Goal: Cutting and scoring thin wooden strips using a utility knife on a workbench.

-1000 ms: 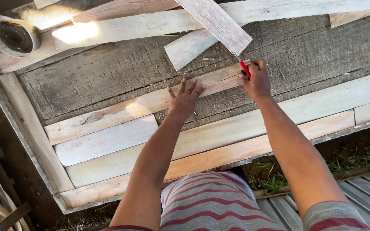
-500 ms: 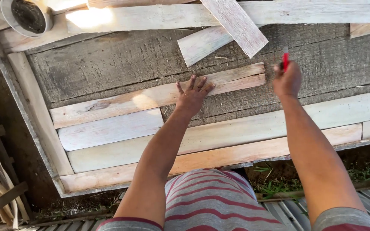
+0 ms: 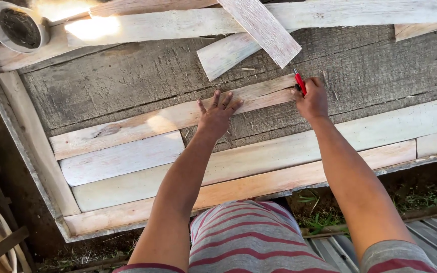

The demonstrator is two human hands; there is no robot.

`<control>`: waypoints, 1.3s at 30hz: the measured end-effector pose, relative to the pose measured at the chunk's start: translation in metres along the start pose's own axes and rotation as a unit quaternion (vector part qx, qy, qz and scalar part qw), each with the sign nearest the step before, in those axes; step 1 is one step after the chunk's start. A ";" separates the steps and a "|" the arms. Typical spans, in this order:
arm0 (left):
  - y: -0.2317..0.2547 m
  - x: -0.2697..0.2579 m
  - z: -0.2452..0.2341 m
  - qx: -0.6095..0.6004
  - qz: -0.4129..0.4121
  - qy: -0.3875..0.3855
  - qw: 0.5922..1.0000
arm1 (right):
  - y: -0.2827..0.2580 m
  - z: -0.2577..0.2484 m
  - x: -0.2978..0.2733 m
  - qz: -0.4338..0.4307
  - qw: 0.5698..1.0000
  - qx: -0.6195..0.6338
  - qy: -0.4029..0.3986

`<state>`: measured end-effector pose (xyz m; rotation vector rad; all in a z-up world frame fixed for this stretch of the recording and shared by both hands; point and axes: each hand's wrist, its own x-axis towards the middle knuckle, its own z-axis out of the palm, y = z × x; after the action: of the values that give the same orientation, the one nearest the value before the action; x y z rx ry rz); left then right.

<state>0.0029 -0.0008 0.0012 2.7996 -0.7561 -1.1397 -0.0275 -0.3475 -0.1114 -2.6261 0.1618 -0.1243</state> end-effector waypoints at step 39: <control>-0.099 0.024 0.091 -0.016 -0.129 0.346 0.929 | -0.150 0.018 -0.001 0.051 0.987 -0.008 -0.152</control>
<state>-0.0010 0.0895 -0.1012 2.9992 -0.2994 -0.1054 -0.0122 -0.2091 -0.0535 -2.6076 0.1906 0.3114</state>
